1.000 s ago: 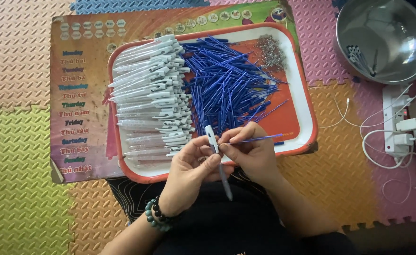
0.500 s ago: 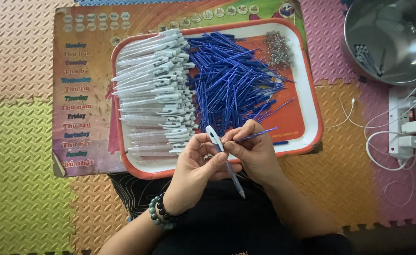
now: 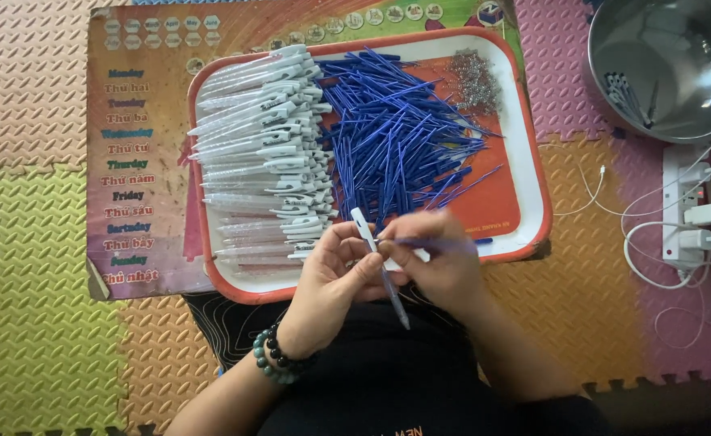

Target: Assembling ballpoint pens by inserting ink refills into pen barrels on a tray.

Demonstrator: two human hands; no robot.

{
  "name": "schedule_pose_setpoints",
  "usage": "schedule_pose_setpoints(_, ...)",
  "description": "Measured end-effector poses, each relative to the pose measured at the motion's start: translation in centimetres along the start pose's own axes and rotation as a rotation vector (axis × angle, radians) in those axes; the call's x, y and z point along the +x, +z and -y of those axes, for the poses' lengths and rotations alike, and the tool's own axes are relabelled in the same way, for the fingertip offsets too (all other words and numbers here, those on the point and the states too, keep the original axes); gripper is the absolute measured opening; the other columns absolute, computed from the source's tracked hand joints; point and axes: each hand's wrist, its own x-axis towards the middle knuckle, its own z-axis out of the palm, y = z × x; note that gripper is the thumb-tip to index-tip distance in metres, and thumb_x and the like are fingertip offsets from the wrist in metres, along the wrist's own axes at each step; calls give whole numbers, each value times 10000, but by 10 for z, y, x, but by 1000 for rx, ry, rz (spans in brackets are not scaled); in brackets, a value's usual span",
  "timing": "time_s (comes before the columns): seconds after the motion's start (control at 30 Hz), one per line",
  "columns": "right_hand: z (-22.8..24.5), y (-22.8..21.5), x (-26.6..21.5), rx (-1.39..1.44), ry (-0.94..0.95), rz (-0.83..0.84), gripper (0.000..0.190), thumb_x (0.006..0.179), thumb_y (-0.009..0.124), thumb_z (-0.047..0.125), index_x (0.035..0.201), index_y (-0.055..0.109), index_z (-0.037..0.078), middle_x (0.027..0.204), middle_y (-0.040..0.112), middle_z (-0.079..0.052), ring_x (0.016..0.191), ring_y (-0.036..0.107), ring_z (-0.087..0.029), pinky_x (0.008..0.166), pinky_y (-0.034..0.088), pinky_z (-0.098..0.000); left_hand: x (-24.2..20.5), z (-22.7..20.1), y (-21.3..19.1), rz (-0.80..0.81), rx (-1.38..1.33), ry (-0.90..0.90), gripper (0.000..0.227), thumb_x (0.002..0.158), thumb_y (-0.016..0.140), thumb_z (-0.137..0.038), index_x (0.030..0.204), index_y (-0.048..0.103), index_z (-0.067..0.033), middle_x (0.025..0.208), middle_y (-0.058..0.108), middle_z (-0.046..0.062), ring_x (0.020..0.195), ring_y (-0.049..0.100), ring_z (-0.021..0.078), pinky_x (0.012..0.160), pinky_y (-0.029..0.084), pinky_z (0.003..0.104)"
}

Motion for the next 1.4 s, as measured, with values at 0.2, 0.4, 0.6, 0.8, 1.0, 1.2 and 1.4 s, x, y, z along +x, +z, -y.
schedule_pose_setpoints(0.2,-9,-38,47,-216,393,179,1042,921,845,95,1772,244,64,985,853,-196,837,823,-289,822,679,-415,-1,-2,-11,-17,16,-19,558,1098,635,-160,1625,502,-32,1286,730,181,988,865,348,857,761,531)
schedule_pose_setpoints(0.4,-14,-36,51,-450,281,46,795,992,866,356,1687,533,160,957,854,-77,841,799,-258,812,620,-414,-4,7,-15,-28,25,-39,541,1087,653,-130,1599,560,19,1314,782,249,901,873,363,800,770,542)
schedule_pose_setpoints(0.6,-29,-19,43,311,438,99,183,1069,770,192,1117,831,27,841,826,-110,698,751,-149,625,610,-242,-6,6,-12,16,83,-72,525,1079,678,-89,1588,601,14,1288,805,238,857,872,330,777,772,533)
schedule_pose_setpoints(0.8,-38,-16,42,462,521,132,183,1000,876,142,938,800,-13,661,742,-111,609,720,-126,590,572,-222,-8,7,-15,64,122,-90,514,1076,671,-55,1581,614,17,1262,812,244,824,865,306,752,774,538)
schedule_pose_setpoints(1.0,-33,-37,51,514,593,185,183,1064,770,200,1098,803,23,854,766,-63,725,739,-108,621,632,-231,-13,-12,-13,141,162,-224,527,1058,663,-49,1579,629,25,1285,810,179,872,818,222,790,740,338)
schedule_pose_setpoints(1.2,-41,-53,63,663,535,93,210,1147,645,126,1240,751,-29,1104,765,-144,832,720,-149,756,646,-285,-13,-7,-19,152,155,-287,518,1051,676,-58,1564,648,12,1291,801,170,885,824,236,801,752,368)
schedule_pose_setpoints(1.4,-35,-52,72,507,548,-23,219,1139,678,180,1235,770,6,878,740,-75,744,716,-125,659,609,-243,-13,-8,-21,116,175,-314,502,1052,666,-61,1548,647,15,1339,797,188,904,836,269,796,748,372)
